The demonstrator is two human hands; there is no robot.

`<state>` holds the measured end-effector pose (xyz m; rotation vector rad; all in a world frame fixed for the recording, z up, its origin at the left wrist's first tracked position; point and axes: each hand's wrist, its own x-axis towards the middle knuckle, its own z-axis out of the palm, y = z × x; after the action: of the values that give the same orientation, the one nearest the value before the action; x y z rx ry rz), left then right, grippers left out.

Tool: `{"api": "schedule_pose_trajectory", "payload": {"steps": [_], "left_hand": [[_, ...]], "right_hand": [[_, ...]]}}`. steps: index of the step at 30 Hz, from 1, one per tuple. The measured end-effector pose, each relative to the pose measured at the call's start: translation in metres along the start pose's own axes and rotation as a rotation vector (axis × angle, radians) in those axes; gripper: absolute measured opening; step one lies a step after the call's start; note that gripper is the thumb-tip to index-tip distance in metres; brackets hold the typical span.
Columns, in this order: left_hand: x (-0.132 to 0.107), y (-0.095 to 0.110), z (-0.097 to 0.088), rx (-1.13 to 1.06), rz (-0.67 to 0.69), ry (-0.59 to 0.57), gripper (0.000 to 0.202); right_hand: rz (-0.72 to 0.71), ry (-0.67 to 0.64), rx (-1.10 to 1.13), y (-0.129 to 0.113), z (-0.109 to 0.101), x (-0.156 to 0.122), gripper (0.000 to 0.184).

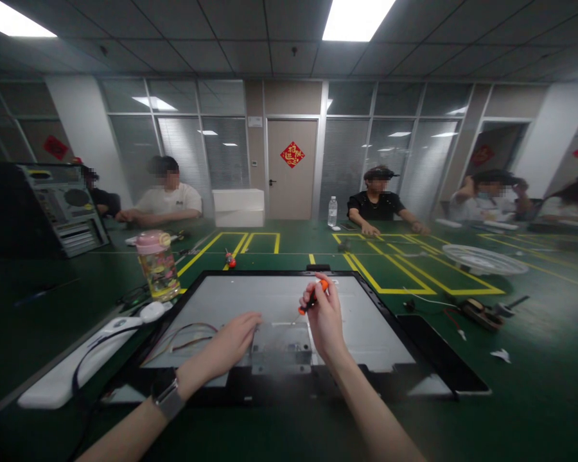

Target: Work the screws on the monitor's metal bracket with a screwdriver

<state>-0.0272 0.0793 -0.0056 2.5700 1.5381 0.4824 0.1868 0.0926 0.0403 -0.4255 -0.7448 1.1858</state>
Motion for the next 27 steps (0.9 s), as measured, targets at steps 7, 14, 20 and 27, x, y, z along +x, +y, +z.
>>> {"api": "schedule_pose_trajectory", "payload": {"steps": [7,14,20,27], "left_hand": [[0.000,0.002,-0.002,0.006,-0.005,-0.008,0.042],[0.000,0.000,0.000,0.000,0.005,-0.007,0.041],[0.000,0.000,-0.001,-0.006,0.006,-0.006,0.041],[-0.002,0.001,-0.002,-0.004,0.003,-0.010,0.041]], "right_hand": [[0.127,0.210,-0.020,-0.012,-0.007,0.008,0.054],[0.105,0.250,-0.052,-0.031,-0.007,0.014,0.054],[0.028,0.268,-0.048,-0.045,-0.011,0.018,0.052],[-0.014,0.242,-0.074,-0.050,-0.014,0.020,0.051]]}}
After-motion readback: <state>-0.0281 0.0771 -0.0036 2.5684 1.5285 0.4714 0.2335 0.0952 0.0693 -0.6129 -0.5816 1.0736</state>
